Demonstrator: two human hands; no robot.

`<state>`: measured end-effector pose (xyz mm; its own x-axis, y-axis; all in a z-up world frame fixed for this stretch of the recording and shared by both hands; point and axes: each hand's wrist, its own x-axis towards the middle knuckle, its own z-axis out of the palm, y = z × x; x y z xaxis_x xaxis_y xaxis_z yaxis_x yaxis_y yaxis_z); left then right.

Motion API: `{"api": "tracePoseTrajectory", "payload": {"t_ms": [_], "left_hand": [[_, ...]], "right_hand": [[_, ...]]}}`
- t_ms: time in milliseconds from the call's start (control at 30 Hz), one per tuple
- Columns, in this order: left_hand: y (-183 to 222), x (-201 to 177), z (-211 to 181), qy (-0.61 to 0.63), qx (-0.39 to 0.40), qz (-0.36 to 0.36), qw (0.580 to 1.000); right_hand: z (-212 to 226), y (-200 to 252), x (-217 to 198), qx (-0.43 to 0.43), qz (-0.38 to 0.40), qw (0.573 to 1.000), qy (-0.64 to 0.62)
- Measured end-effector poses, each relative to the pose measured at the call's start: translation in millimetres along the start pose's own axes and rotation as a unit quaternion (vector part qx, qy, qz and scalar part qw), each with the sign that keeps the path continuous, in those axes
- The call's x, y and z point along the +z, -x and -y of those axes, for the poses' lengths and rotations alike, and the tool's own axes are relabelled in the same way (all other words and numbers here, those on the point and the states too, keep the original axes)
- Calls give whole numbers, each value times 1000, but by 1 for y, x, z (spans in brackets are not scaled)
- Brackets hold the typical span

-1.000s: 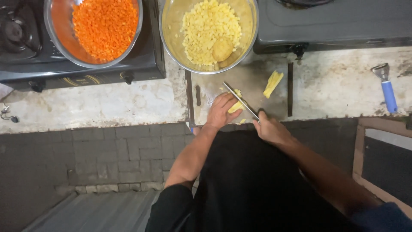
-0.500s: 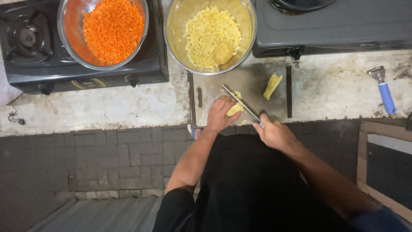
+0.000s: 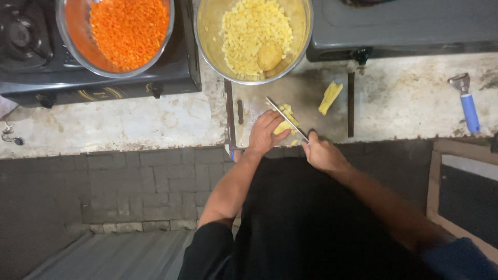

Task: Slicing and dicing potatoes on a wooden cutting board using a large cleaver.

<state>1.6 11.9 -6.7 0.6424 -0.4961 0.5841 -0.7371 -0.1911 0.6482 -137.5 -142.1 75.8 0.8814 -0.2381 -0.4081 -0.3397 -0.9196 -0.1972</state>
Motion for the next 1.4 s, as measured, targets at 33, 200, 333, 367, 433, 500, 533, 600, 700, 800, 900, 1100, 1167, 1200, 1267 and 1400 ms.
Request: {"api": "tracePoseTrajectory", "payload": {"t_ms": [33, 200, 333, 367, 433, 500, 533, 600, 700, 800, 900, 1100, 1167, 1200, 1267, 1400], "left_hand": [[-2, 1, 2, -2, 4, -3, 1000], [0, -2, -5, -18, -5, 1, 1000], [1, -3, -7, -8, -9, -5, 1000], [1, -5, -6, -1, -10, 0, 1000], [1, -5, -6, 11, -12, 7, 1000], [3, -8, -4, -3, -14, -7, 1000], [3, -9, -4, -4, -15, -7, 1000], [3, -13, -5, -9, -4, -10, 1000], [0, -13, -9, 6, -1, -11, 1000], [-1, -16, -7, 9, 1, -16, 1000], [-8, -19, -11, 26, 1, -21, 999], [-9, -20, -9, 31, -4, -32, 999], [-8, -19, -7, 19, -2, -34, 999], [-7, -17, -8, 11, -1, -35, 999], [-8, -19, -9, 13, -1, -34, 999], [-6, -21, -11, 5, 6, -23, 1000]], "right_hand": [[0, -5, -4, -2, -5, 1000, 1], [12, 2, -50, 50, 113, 988, -89], [23, 13, -81, 59, 128, 984, -107], [22, 14, -85, 63, 129, 984, -105], [23, 19, -98, 72, 130, 984, -103], [31, 24, -114, 70, 148, 979, -118], [32, 26, -116, 69, 149, 979, -118], [35, 29, -120, 65, 153, 980, -109], [32, 24, -109, 66, 179, 978, -84], [30, 22, -100, 67, 184, 979, -50], [27, 18, -80, 51, 169, 984, -36], [43, -1, -72, 27, 118, 991, -48], [32, -9, -41, -1, 73, 997, -15], [25, -12, -27, -25, 28, 999, 17], [23, -11, -25, -36, 10, 999, -16], [11, -14, -11, -49, -62, 996, 30]]}}
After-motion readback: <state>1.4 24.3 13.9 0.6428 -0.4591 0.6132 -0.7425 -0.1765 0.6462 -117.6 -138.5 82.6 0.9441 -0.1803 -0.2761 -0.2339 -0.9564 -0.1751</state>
